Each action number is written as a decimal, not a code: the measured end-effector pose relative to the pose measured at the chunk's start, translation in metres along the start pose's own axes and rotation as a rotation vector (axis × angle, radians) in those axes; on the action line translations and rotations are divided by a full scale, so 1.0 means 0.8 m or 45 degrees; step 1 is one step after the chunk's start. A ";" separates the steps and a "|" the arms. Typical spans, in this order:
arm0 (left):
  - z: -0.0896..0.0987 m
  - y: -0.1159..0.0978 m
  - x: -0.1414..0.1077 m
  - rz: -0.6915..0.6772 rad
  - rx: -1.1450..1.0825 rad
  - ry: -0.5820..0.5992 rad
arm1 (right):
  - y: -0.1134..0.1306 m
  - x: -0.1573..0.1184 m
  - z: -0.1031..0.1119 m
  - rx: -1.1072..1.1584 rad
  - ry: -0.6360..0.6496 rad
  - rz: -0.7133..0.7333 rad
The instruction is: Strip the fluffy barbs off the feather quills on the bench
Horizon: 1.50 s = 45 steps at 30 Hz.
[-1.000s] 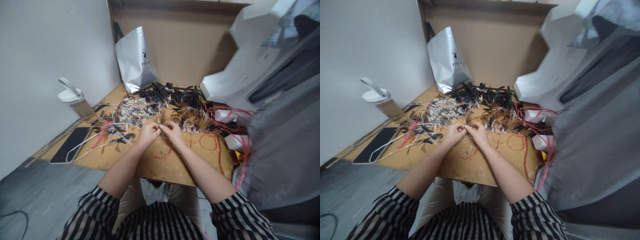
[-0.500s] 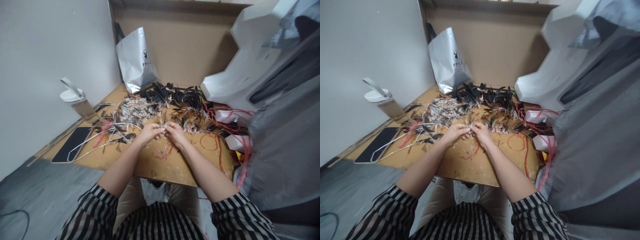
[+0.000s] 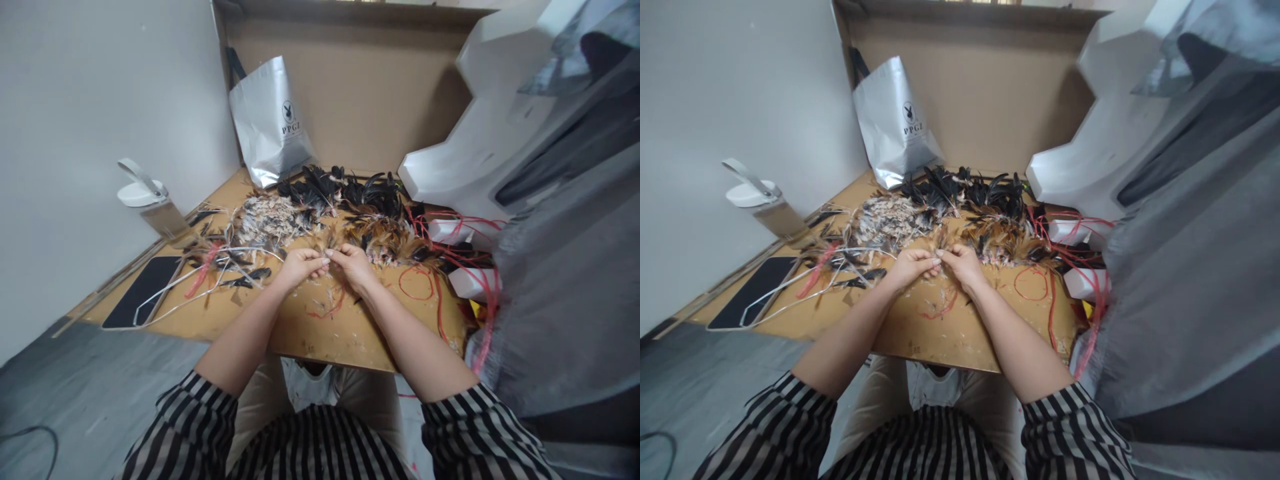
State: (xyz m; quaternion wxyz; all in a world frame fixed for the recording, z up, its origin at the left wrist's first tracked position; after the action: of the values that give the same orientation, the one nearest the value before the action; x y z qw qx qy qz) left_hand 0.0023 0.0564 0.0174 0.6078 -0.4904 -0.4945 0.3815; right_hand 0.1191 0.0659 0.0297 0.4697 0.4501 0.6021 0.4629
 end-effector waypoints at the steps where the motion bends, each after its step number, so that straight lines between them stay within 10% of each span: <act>1: 0.000 0.002 0.000 0.014 -0.024 -0.011 | 0.000 0.000 0.001 0.004 -0.003 0.003; 11: -0.005 0.005 -0.002 -0.006 -0.106 0.019 | -0.002 0.005 0.005 -0.131 0.021 -0.025; 25: 0.038 -0.006 0.007 -0.183 0.009 -0.428 | 0.040 0.016 0.190 -0.552 -0.381 -0.127; 35: 0.037 0.000 0.008 -0.152 0.024 -0.395 | 0.019 0.026 0.201 -0.935 -0.458 -0.234; 41: 0.044 0.001 0.008 -0.159 0.020 -0.454 | 0.068 0.004 0.201 -0.548 -0.705 0.171; 45: 0.053 -0.002 0.007 -0.206 0.051 -0.499 | 0.091 -0.014 0.179 -0.272 -0.507 0.281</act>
State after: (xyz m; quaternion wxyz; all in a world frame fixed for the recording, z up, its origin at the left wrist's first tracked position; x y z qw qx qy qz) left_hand -0.0380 0.0709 0.0217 0.5382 -0.3533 -0.6334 0.4292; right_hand 0.2696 0.0862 0.0841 0.5706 0.5433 0.3924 0.4746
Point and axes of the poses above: each hand's wrist, its own x-axis towards the middle knuckle, its own z-axis out of the back of the hand, y = z × x, the point moved 7 cm from there along x, towards the middle knuckle, and after that the axes turned 13 degrees about -z, right-handed, at the moved point
